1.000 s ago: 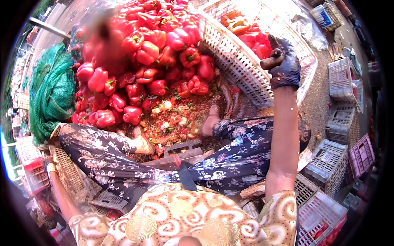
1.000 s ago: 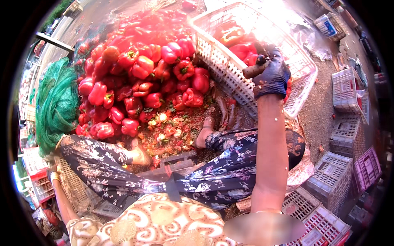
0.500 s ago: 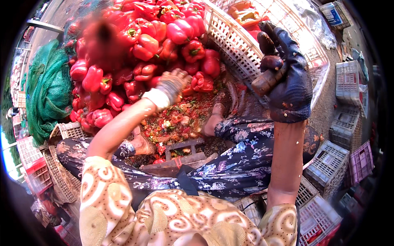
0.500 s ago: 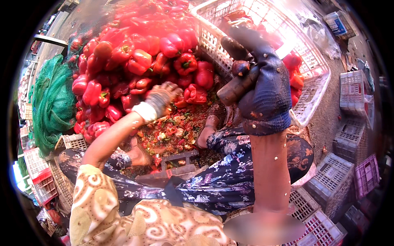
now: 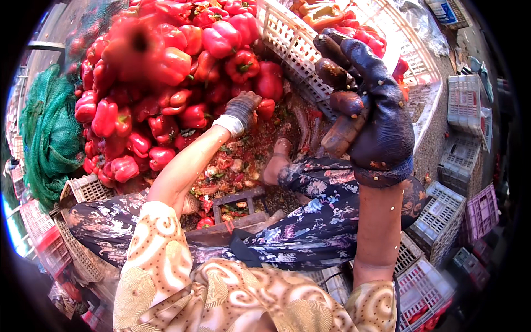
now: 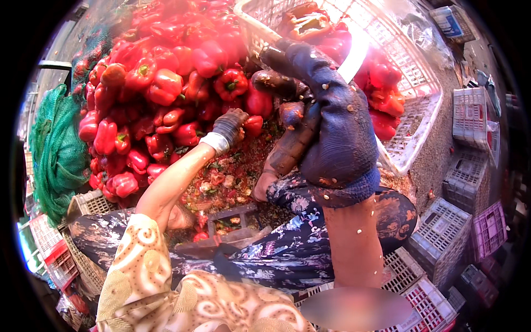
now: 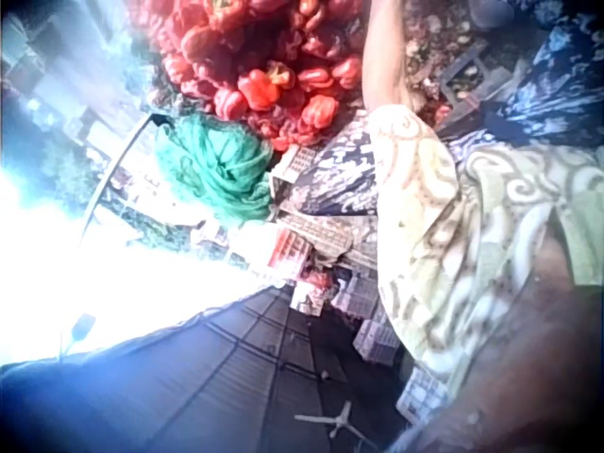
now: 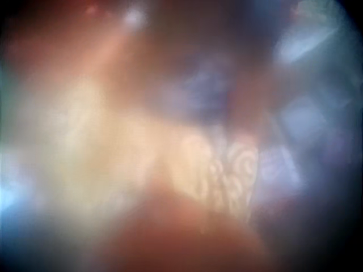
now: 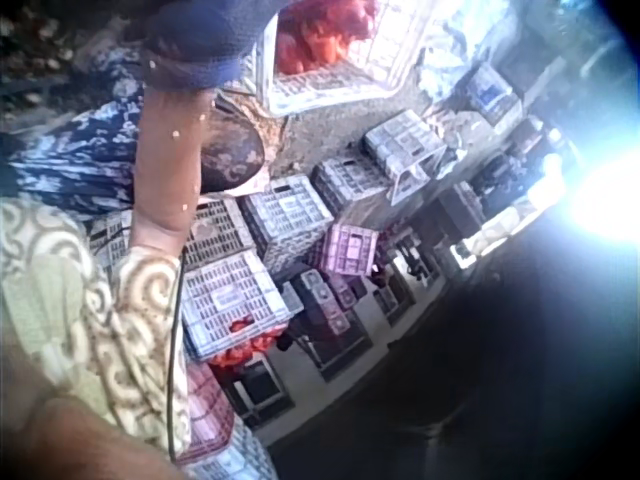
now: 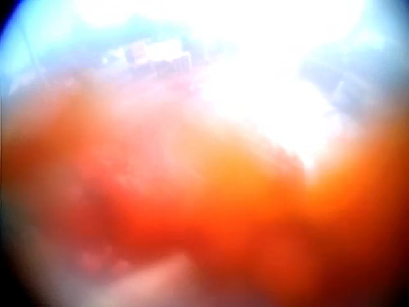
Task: The person is seeding red bell peppers by hand using a knife, cutting them open and removing the cores and seeds before placing the cleaned peppers into a plastic crate.
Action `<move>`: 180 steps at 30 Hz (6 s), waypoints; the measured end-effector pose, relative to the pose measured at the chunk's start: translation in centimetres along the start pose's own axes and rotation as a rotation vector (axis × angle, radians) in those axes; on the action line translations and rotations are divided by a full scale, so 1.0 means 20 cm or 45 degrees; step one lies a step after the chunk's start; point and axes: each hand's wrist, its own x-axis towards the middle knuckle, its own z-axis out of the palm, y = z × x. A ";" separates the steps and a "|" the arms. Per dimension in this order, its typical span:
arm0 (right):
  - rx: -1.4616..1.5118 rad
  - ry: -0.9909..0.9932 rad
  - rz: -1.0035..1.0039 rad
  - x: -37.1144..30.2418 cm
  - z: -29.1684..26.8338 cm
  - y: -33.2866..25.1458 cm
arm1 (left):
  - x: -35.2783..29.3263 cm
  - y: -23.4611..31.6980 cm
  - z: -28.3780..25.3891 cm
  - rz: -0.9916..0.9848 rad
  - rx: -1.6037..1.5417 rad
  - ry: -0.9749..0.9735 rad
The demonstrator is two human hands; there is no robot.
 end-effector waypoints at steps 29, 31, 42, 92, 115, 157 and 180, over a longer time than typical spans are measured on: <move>0.181 -0.923 0.271 -0.15 0.29 0.28 | -0.95 0.18 -0.95 0.193 -1.839 1.212; 0.118 -0.959 0.241 -0.16 0.30 0.27 | -1.00 0.09 -0.98 0.282 -1.497 1.075; -0.349 -1.126 -0.589 -0.18 0.29 0.34 | -1.14 0.08 -1.03 0.119 -0.454 0.417; 0.490 0.439 -0.046 0.54 0.12 0.41 | -1.38 0.02 -0.78 -0.337 -2.019 0.454; 0.497 -0.389 0.245 -0.01 0.24 0.15 | -2.55 -1.27 -1.02 -0.985 0.183 1.000; -0.032 -1.175 0.337 -0.07 0.30 0.39 | -0.80 0.19 -0.89 0.125 -0.728 0.892; 0.265 -0.723 0.426 -0.22 0.36 0.36 | -0.78 0.20 -0.62 -0.390 -1.276 1.105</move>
